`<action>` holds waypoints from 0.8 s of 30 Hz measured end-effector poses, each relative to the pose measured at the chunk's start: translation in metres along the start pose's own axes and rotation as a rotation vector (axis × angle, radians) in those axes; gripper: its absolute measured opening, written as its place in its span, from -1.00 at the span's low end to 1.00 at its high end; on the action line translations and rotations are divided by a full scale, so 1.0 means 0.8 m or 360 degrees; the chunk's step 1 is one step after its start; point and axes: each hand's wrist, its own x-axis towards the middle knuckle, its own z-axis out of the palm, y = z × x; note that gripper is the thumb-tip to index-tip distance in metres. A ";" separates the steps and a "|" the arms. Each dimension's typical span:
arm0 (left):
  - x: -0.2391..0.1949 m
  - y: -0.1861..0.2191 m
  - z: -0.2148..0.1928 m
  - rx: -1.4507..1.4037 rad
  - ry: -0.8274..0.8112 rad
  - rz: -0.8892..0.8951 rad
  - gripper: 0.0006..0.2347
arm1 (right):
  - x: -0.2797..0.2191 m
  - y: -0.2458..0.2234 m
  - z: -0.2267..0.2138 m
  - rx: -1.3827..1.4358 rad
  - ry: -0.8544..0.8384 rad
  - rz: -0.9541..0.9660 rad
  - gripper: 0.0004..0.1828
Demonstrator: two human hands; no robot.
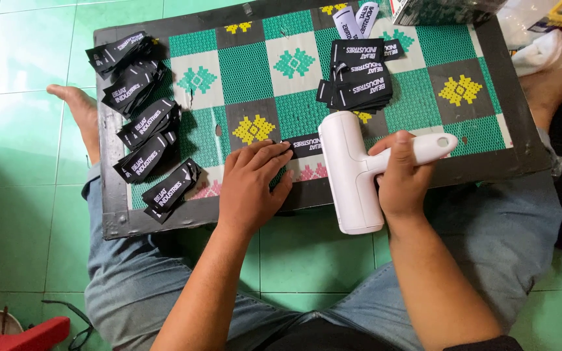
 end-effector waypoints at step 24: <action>0.001 -0.002 0.002 0.0019 0.0004 0.0010 -0.78 | -0.010 -0.006 0.017 0.0270 -0.0018 0.0047 -0.40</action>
